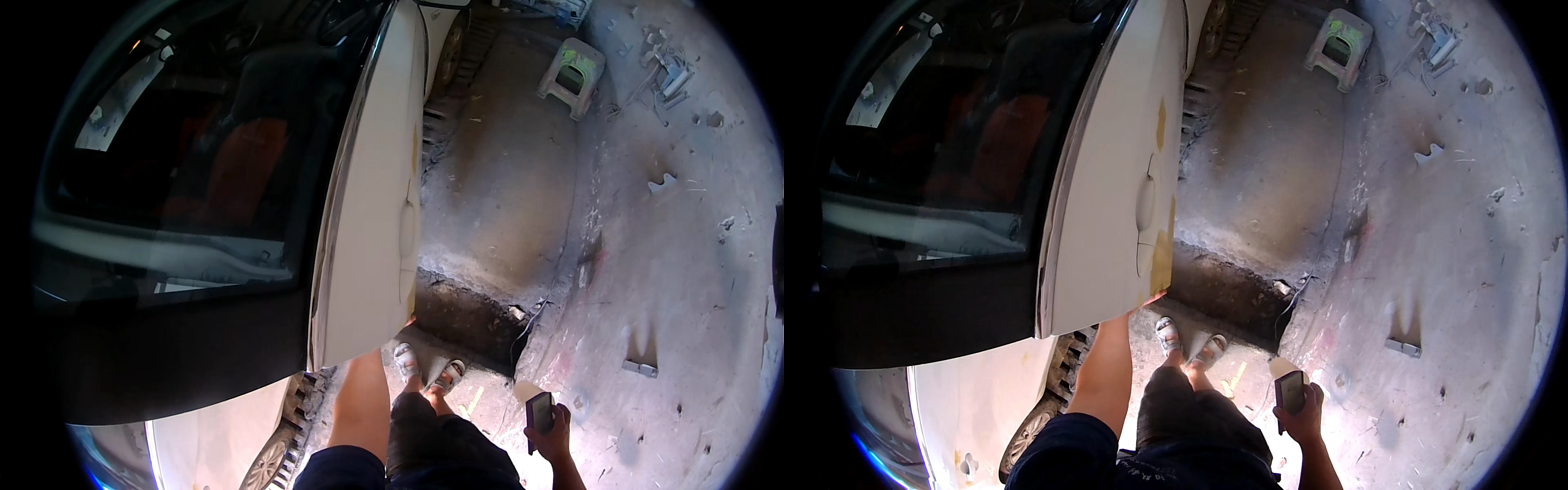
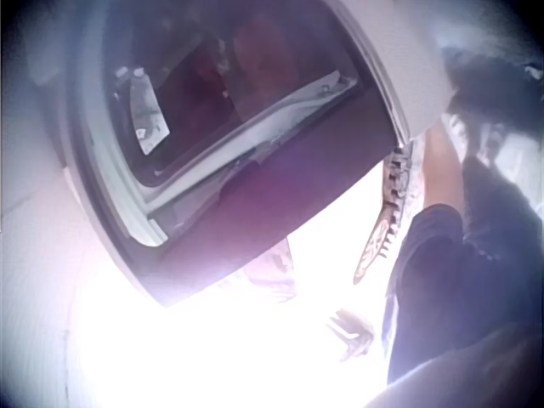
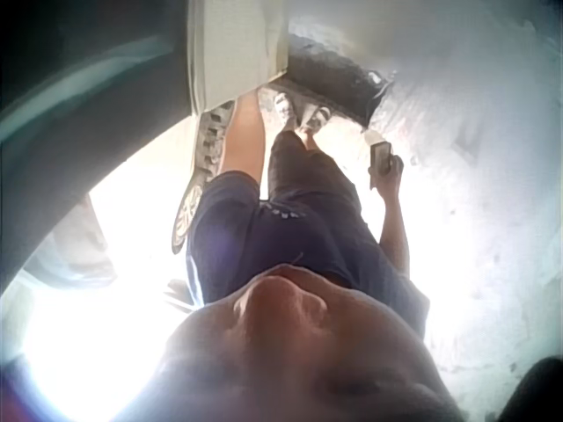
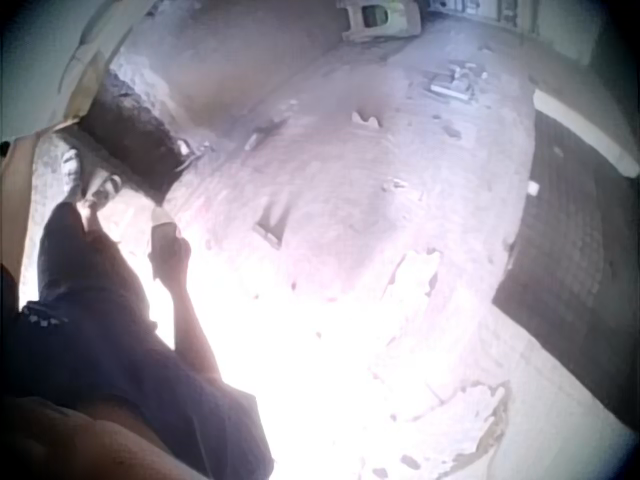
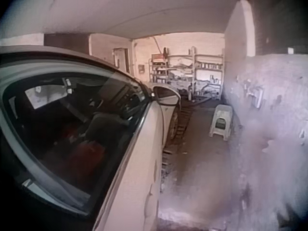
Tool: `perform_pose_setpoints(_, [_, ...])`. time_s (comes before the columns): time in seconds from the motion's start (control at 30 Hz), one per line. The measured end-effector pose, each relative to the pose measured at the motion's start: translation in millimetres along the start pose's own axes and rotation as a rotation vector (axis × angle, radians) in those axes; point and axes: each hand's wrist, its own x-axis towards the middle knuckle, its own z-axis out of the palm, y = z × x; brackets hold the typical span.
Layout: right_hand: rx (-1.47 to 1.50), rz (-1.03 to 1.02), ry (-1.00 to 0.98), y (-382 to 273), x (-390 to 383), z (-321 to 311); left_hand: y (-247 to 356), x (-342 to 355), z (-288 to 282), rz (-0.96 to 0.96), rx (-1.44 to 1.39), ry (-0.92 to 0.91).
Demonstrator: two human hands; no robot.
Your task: The person sands the exterior surface of a white car door using a purple sanding block. They repeatedly pour water from a plastic bottle onto the door to keep the surface wet and continue sanding in a circular motion.
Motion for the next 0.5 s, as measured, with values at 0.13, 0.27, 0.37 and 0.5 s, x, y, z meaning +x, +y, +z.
perform_pose_setpoints(0.13, [-0.056, -0.091, 0.055, 8, -1, 1, 14, 0, -4, 0.006, -0.008, 0.000])
perform_pose_setpoints(0.27, [-0.108, -0.047, 0.054, 7, -4, 2, 40, -3, -14, 0.022, -0.034, 0.014])
perform_pose_setpoints(0.37, [-0.052, -0.039, 0.035, 3, -6, 4, 66, -10, -22, 0.017, -0.078, 0.038])
perform_pose_setpoints(0.5, [-0.008, 0.028, -0.020, -1, -10, 5, 91, -33, -43, 0.204, -0.148, 0.217])
